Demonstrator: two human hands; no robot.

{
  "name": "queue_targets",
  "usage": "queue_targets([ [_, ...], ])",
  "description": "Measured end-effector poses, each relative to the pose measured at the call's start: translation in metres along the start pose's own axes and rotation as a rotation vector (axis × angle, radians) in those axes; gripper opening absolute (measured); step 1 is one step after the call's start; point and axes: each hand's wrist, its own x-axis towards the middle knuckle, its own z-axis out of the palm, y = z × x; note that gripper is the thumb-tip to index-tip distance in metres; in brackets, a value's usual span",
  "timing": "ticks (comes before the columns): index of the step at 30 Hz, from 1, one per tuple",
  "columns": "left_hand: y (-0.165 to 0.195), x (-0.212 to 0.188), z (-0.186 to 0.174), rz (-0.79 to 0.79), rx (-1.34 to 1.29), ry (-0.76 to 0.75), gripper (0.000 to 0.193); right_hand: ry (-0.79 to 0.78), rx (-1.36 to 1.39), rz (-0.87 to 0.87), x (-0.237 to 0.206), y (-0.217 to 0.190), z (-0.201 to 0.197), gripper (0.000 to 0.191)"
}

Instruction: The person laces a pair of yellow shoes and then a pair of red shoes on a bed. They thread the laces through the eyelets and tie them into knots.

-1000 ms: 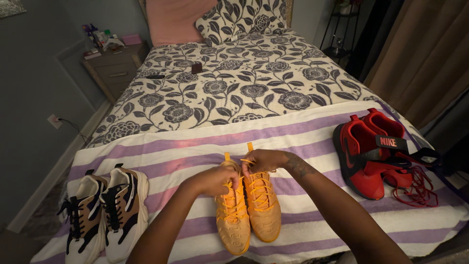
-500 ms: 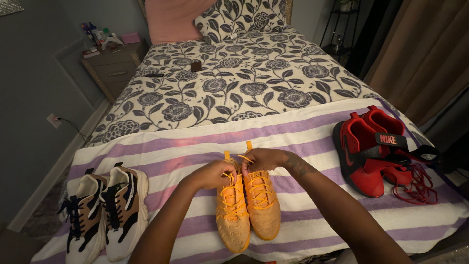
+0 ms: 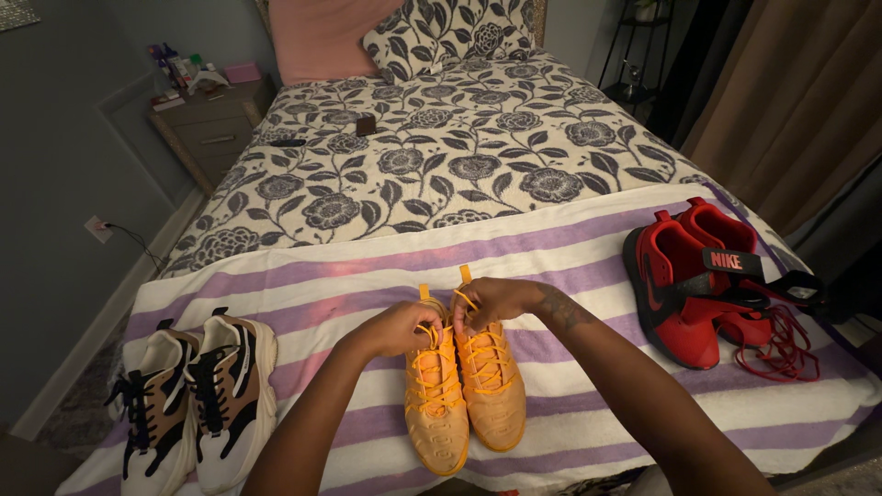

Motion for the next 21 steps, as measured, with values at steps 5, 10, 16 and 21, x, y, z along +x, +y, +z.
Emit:
queue_targets([
  [5, 0.0001, -0.0002, 0.0000, -0.025, -0.022, -0.006, 0.025, 0.011, -0.061, -0.046, 0.0004, -0.0008, 0.0004, 0.021],
  [10, 0.0017, -0.0009, -0.0001, -0.040, -0.033, -0.006, 0.024, 0.008, -0.026, -0.008, -0.0010, -0.0044, 0.0012, 0.020],
  [16, 0.0039, -0.0013, 0.0002, -0.081, -0.051, 0.007, 0.025, 0.015, -0.032, -0.009, -0.0016, -0.0052, 0.0024, 0.019],
  [21, 0.0028, -0.0008, 0.0006, -0.099, -0.042, 0.008, 0.024, 0.008, -0.004, -0.012, -0.0010, -0.0038, 0.0021, 0.019],
])
